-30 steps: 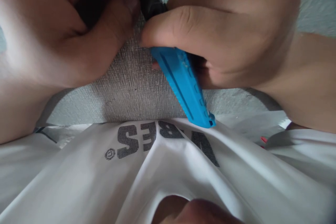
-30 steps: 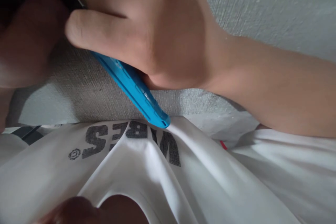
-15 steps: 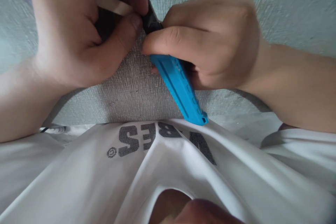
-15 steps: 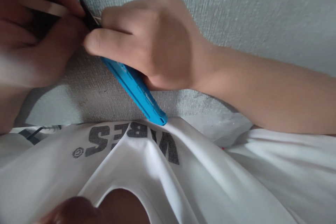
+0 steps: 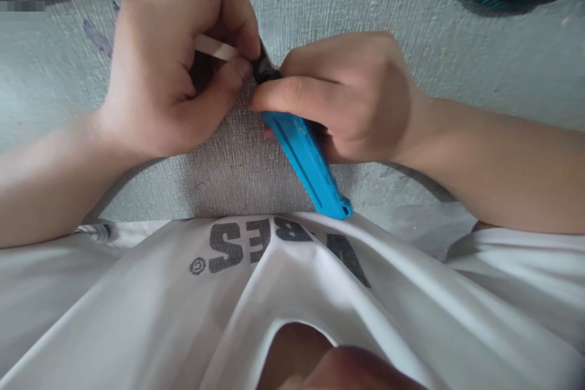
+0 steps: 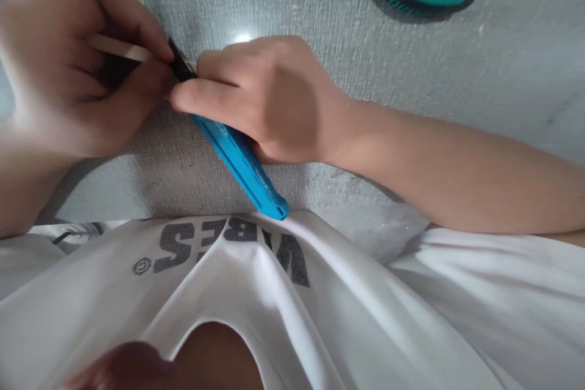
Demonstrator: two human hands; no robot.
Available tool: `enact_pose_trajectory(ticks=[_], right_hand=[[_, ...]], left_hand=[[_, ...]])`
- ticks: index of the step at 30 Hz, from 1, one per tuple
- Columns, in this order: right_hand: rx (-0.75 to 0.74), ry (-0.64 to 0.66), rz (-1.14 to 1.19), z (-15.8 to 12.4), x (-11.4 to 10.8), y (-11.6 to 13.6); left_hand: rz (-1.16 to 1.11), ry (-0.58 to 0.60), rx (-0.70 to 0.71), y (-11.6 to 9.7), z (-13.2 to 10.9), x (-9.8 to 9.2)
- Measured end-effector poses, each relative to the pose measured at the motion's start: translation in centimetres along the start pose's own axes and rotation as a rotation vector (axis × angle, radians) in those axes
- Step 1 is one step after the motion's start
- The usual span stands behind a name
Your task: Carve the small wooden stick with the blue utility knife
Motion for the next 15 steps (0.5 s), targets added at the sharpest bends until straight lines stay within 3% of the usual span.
enact_pose_trajectory(ticks=[6,12,15], right_hand=[[0.005,0.010,0.017,-0.1,0.2,-0.1],[0.082,0.183,0.024,0.7,1.7,-0.5],[0.084,0.199,0.046,0.6,1.7,-0.6]], left_hand=[[-0.012,-0.011,0.019,0.0,0.0,0.3],[-0.013,-0.022,0.029,0.8,0.0,0.4],[-0.003,-0.019,0.034,0.8,0.0,0.5]])
Point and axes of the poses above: each hand's wrist, its own z-axis towards the middle knuckle, its own x-axis out of the palm, y = z × x, the point moved 10 cm from there along z, towards the middle knuckle, and after that the axes turned 15 degrees about y, right-handed, at the moved point
